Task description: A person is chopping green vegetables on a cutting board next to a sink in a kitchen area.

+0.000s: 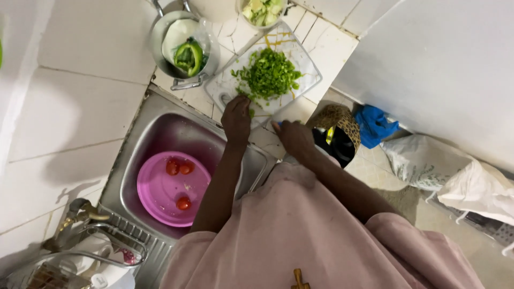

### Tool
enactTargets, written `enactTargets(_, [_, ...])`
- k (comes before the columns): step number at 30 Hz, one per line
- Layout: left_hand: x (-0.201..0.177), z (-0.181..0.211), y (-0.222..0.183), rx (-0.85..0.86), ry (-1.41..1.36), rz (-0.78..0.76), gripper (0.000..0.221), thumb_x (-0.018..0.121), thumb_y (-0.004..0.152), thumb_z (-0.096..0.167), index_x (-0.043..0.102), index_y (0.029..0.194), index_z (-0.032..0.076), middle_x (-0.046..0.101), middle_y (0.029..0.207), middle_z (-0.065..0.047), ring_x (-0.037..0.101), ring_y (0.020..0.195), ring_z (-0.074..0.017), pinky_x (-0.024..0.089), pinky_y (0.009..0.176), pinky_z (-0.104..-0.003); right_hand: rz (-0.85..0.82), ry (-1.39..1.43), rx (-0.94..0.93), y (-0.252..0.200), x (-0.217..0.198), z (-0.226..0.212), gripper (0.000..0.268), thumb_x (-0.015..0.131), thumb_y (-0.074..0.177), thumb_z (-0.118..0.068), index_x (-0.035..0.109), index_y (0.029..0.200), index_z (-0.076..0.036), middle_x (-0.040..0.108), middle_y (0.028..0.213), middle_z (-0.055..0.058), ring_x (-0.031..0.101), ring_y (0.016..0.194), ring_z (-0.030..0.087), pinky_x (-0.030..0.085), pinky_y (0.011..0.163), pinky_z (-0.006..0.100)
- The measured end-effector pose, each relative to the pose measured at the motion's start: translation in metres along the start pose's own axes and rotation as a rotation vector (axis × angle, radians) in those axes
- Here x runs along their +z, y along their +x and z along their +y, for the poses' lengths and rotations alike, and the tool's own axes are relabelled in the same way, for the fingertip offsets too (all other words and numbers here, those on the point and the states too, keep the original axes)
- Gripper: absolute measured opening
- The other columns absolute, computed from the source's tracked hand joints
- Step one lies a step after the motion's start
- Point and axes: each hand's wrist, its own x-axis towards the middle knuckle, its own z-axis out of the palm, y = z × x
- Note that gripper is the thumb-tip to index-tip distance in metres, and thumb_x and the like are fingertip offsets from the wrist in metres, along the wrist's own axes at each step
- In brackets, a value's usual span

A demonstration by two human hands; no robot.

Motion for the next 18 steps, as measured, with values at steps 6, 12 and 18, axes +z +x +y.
enactTargets(6, [-0.015, -0.017, -0.007, -0.079, -0.064, -0.121, 0.032, 0.074, 0.099, 0.032, 0.073, 0.13, 0.023, 0.068, 0.137, 0.007, 0.062, 0.127, -0.0104, 0.054, 0.107, -0.029, 0.135, -0.015, -0.081, -0.007, -0.017, 0.002, 0.083, 0.021, 0.113, -0.063, 0.064, 0.084, 0.002, 0.066, 0.071, 0.028, 0.074, 0.074, 0.047, 0.058, 0.061, 0.052])
enactTargets(12, [-0.001, -0.031, -0.039, -0.022, -0.016, -0.085, 0.046, 0.084, 0.088, 0.042, 0.075, 0.125, 0.016, 0.068, 0.133, 0.002, 0.063, 0.126, -0.0168, 0.054, 0.107, -0.031, 0.176, 0.062, -0.099, -0.023, -0.004, 0.013, 0.081, 0.027, 0.114, -0.062, 0.06, 0.076, 0.001, 0.057, 0.058, 0.024, 0.07, 0.06, 0.041, 0.054, 0.05, 0.041])
enactTargets(18, [-0.011, -0.014, -0.022, -0.047, -0.139, -0.057, 0.026, 0.069, 0.104, 0.019, 0.073, 0.125, 0.003, 0.07, 0.126, -0.008, 0.065, 0.12, -0.0253, 0.055, 0.105, -0.037, 0.128, 0.176, -0.036, -0.024, 0.001, 0.01, 0.077, 0.032, 0.111, -0.064, 0.06, 0.075, -0.001, 0.061, 0.062, 0.026, 0.07, 0.064, 0.044, 0.053, 0.052, 0.049])
